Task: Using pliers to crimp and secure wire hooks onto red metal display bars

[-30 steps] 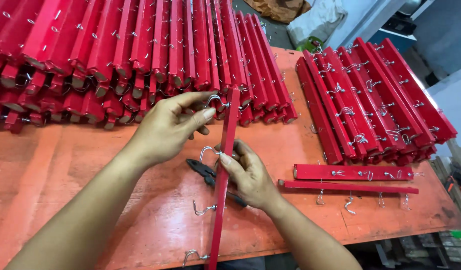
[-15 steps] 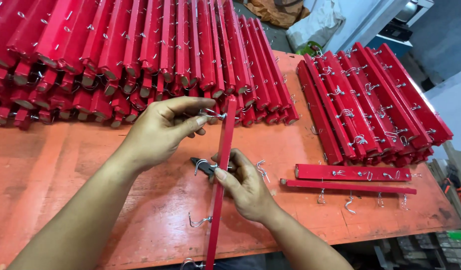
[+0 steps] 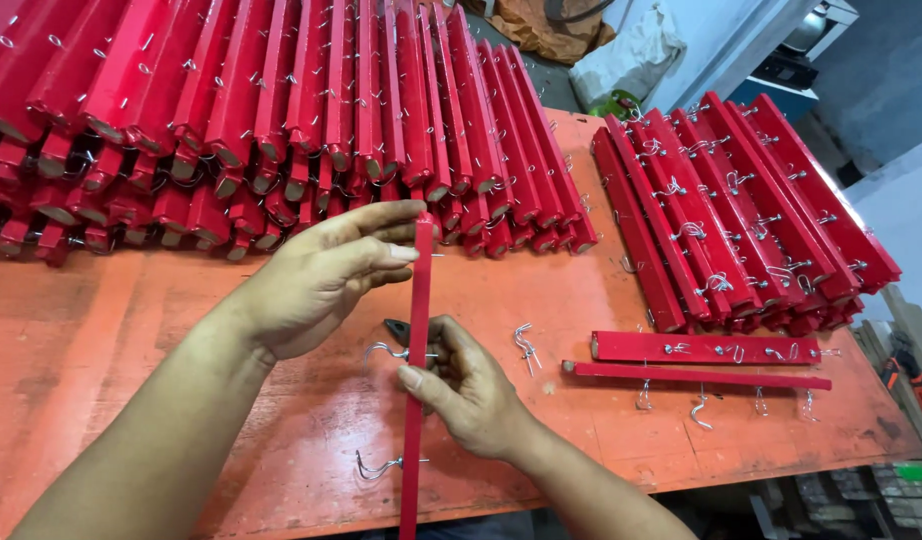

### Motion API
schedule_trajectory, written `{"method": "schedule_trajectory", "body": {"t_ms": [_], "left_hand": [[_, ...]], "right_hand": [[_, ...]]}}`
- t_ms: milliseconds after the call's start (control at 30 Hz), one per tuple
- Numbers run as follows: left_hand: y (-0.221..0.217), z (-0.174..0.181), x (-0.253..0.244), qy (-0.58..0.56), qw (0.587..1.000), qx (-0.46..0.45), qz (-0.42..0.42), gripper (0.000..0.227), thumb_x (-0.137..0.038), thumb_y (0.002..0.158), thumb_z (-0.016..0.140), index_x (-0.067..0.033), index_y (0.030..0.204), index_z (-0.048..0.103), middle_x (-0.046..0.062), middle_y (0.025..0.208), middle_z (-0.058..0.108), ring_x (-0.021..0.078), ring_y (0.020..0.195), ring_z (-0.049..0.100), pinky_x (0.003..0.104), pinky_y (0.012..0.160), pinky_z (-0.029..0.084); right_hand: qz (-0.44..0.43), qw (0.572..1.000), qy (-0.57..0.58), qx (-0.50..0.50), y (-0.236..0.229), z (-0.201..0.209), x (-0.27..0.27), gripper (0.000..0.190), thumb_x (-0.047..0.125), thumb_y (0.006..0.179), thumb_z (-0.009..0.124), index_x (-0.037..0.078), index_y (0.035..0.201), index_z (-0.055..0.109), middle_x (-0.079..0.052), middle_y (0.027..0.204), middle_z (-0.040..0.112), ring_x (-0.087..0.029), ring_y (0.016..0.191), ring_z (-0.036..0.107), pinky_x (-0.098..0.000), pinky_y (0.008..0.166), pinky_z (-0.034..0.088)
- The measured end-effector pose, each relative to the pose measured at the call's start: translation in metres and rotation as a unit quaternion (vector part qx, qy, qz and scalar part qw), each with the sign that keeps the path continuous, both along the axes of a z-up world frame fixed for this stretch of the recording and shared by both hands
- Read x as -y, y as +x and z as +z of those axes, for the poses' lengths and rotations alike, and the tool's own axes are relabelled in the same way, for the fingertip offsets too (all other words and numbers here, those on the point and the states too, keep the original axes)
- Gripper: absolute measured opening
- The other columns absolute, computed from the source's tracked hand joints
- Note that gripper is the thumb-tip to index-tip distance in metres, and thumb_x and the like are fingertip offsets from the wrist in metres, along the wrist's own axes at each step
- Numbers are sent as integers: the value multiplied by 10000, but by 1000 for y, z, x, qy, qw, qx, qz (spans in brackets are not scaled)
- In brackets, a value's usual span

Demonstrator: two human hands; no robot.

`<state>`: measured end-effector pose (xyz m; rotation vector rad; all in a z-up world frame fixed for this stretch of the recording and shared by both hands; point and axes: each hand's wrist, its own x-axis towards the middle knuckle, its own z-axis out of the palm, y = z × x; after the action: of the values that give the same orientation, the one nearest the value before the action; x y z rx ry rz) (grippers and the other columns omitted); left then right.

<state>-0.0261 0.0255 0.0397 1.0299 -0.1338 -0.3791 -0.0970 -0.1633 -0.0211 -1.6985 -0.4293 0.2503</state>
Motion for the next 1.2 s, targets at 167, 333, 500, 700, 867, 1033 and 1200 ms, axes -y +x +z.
{"method": "schedule_trajectory", "body": {"t_ms": [167,333,500,700,867,1033,1200], "left_hand": [[-1,-1,2,-5,1000,15,1,512,73,830,601,-9,1336,605,116,1188,669,185,1113,626,308,977,502],[-2,3,0,-12,1000,6,7,516,85,828,605,6,1338,607,123,1179,670,193,1100,632,301,990,503],[0,-2,-3,-44,999,-27,7,473,57,832,590,47,1304,615,175,1224,693,254,1059,667,338,968,522],[-2,4,3,5,999,-40,10,464,64,797,617,1,1257,615,242,1219,713,269,1095,667,357,982,492],[1,3,3,35,999,-31,8,489,59,795,638,-2,1279,619,206,1187,715,250,1131,666,331,975,490],[4,6,1,97,995,-31,1,462,34,778,669,14,1239,665,171,1184,738,210,1056,661,310,923,497],[3,19,-1,133,989,-56,-16,571,43,731,672,15,1302,655,172,1213,732,210,1061,679,299,955,506]], "right_hand": [[7,1000,-14,11,0,3,-1,394,339,955,618,54,1218,551,8,936,497,-73,754,457,-233,687,438],[20,1000,-4,12,-1,6,-3,348,306,972,609,47,1193,539,24,853,419,-75,685,411,-242,636,390],[23,1000,3,0,0,4,-1,357,284,978,607,36,1222,530,13,848,427,-74,663,431,-243,631,394],[29,1000,9,-5,2,7,-3,325,262,976,614,42,1196,518,3,869,459,-83,672,463,-250,633,421],[29,1000,-8,9,5,7,-3,277,259,976,616,64,1142,510,3,825,455,-95,663,458,-259,625,415],[34,999,-12,3,4,7,-2,273,244,972,630,70,1145,510,9,777,450,-93,659,453,-257,610,404],[43,999,-9,-20,6,9,-2,306,256,956,635,63,1164,520,4,791,463,-96,669,467,-256,618,415]]}}
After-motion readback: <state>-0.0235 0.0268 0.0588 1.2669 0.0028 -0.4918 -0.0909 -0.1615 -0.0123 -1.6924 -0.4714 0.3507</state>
